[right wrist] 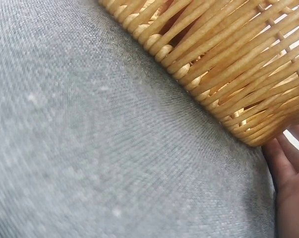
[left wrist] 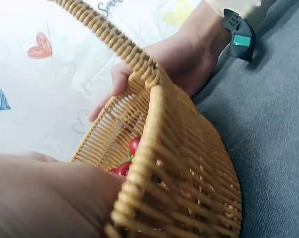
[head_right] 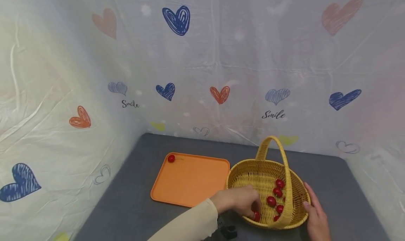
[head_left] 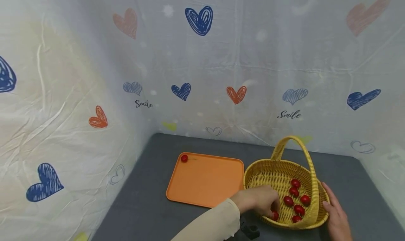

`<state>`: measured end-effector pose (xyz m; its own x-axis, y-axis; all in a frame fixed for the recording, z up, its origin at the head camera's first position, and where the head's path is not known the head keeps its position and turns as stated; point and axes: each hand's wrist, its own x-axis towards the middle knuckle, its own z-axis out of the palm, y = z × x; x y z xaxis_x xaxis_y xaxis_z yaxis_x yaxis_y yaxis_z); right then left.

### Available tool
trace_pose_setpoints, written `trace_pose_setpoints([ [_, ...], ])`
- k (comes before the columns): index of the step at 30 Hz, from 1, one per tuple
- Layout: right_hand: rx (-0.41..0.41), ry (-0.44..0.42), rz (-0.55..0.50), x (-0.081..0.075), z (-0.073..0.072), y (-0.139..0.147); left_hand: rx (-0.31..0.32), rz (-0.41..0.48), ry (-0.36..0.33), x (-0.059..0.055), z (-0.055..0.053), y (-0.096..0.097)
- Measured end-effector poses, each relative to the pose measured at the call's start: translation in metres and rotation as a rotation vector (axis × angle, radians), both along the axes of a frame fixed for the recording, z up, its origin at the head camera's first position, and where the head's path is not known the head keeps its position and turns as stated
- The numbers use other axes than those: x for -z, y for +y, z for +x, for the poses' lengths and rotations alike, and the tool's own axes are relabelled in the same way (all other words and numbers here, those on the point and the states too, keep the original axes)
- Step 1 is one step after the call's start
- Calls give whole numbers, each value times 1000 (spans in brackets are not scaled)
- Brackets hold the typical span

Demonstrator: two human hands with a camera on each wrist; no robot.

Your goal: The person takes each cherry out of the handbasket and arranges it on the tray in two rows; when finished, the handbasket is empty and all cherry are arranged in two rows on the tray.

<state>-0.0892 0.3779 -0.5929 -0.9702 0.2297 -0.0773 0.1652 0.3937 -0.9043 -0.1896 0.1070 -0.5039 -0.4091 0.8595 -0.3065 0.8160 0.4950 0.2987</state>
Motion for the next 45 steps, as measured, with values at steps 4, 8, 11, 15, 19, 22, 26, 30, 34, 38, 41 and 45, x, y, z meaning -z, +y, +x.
trace_pose_setpoints([
  [4,1,-10,-6,1,2,2,-150,60,143,4,3,-2],
  [8,-1,-36,-17,1,1,5,-292,95,267,10,8,-2],
  [11,-4,-37,-17,1,1,5,-319,118,282,13,8,-3],
  [15,-3,-27,-23,-1,1,3,-223,161,185,14,2,-5],
  [19,3,-13,-20,-3,1,0,-152,187,43,13,-3,-8],
  [22,9,-14,-7,-2,0,-3,-153,207,25,12,-4,-11],
  [26,10,-38,-12,-1,-1,-2,-157,242,52,11,-4,-14],
  [30,3,-56,-17,-1,-2,1,-144,229,51,9,-7,-15],
  [34,3,-65,-10,0,-3,1,-123,154,11,7,-9,-14],
  [38,2,-39,4,0,-1,1,-111,89,-42,6,-9,-11],
  [41,-2,-17,0,-1,0,1,-102,90,-68,6,-9,-10],
  [45,0,-20,2,-2,0,0,-72,135,-74,5,-12,-13],
])
